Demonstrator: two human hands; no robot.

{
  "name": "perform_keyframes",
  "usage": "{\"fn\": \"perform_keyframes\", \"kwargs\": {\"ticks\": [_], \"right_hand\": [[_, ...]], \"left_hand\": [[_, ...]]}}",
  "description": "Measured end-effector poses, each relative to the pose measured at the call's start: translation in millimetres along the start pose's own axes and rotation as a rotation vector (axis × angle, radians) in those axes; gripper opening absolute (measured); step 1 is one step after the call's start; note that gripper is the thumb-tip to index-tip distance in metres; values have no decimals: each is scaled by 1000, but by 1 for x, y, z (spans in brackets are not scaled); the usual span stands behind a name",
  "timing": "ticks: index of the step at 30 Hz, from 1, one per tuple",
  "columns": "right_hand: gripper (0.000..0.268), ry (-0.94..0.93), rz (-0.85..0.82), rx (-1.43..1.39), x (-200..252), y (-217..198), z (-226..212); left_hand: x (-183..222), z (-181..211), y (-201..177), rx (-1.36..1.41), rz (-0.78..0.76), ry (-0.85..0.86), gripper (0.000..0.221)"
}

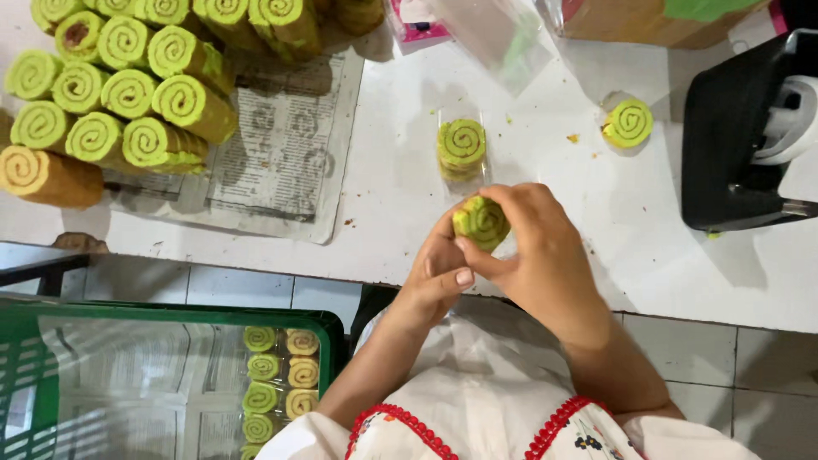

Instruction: The person places individual cake rolls into small plastic containers and secures the lids with tape by hand.

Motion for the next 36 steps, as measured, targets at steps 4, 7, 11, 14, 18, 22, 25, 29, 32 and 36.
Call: {"fn": "perform_keyframes", "kwargs": {"ticks": [4,7,11,14,18,22,25,29,32,36], "right_hand": [[66,-32,44,102,5,-2,-8],[64,-127,85,128,16,-2,-20],[53,-272,160,56,34,27,-33],[25,-335,358,105,41,31,-34],[15,-259,461,131,39,21,-19],[20,-231,473,150,34,23,-7],[28,-217,470,123,31,17,-8],[58,-52,316,-98,20,6,15],[44,193,93,-429,12,27,74],[29,129,-44,-584,5,33,92]], "left_hand": [[4,-5,-7,102,29,-29,109],[10,-6,-15,207,-25,27,113],[11,-26,-33,251,-34,60,123],[11,-23,-31,207,12,127,134],[13,-10,-34,69,196,135,100],[8,-6,-44,50,306,142,76],[10,-7,-52,16,382,95,62],[15,-5,-62,-79,450,80,54],[18,0,-69,-169,462,109,53],[17,12,-70,-349,449,169,52]]}}
Point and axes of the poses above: each hand's wrist, its own x-axis away from the middle knuckle, its own y-axis out of the palm, z = x × y, the point moved 8 cm from there along -x, towards the middle knuckle
